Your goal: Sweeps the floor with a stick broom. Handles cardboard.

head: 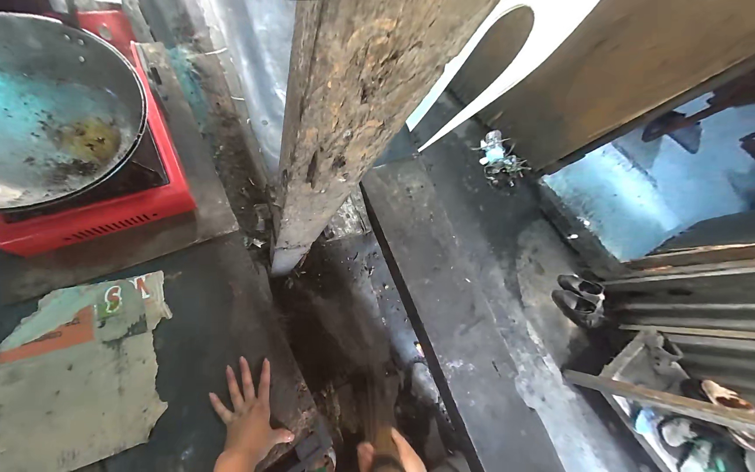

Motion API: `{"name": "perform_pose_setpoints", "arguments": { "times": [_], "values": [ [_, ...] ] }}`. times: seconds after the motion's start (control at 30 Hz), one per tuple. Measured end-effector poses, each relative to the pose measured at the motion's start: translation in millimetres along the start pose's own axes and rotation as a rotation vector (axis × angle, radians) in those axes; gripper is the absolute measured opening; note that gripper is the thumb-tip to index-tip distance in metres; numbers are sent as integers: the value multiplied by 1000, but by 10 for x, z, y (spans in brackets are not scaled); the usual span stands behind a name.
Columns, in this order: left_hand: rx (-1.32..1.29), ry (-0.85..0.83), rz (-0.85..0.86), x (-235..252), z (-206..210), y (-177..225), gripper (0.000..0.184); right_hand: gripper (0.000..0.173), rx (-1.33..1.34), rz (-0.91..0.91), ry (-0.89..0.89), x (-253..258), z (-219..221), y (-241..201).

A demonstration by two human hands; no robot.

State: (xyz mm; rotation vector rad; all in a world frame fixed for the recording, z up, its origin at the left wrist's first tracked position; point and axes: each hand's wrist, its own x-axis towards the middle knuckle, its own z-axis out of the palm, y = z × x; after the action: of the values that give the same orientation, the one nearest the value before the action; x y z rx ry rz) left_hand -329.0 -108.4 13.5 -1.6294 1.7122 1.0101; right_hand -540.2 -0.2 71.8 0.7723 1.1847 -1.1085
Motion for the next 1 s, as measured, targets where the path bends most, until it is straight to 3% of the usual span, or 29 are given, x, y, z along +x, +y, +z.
{"name": "perform_pose_setpoints", "arguments": {
  "times": [0.1, 0.17, 0.3, 0.4, 0.5, 0.53, 0.67, 0.73, 0.8, 0.87, 0.93, 1.0],
  "values": [
    [-21, -6, 7, 0, -37, 32, 143, 47, -153, 37, -46, 415, 635, 71],
    [-40, -15, 6, -24, -56, 29, 142, 46, -230, 109, -29, 233, 1027, 103],
    [-22, -26, -1, 1, -83, 12, 142, 56, 65, 331, -243, -174, 376, -173],
    [-5, -37, -9, 18, -31, 4, 143, 59, 248, 244, -212, -291, -67, -333],
    [-3, -29, -6, 18, -42, 23, 144, 45, -16, -185, 47, -6, 220, -111],
    [1, -31, -6, 8, -52, 33, 144, 45, -124, -230, 123, 164, 395, -37],
    [-30, 5, -1, 12, -38, 14, 144, 47, -271, 77, 28, 413, 913, 156],
    [-27, 17, 8, 2, 6, 0, 144, 55, -122, 263, -129, 322, 747, 99],
    [-24, 30, 16, 36, 23, 25, 144, 62, 157, 432, -395, 226, 308, -51],
    [-15, 33, 8, 46, 29, 13, 145, 58, 270, 460, -576, 16, -134, -112],
    [3, 23, -3, 58, 30, -8, 145, 55, 319, 362, -495, -228, -538, -87],
    [14, 6, -10, 76, 25, -3, 145, 57, 254, 195, -241, -451, -763, -38]
  ]
}}
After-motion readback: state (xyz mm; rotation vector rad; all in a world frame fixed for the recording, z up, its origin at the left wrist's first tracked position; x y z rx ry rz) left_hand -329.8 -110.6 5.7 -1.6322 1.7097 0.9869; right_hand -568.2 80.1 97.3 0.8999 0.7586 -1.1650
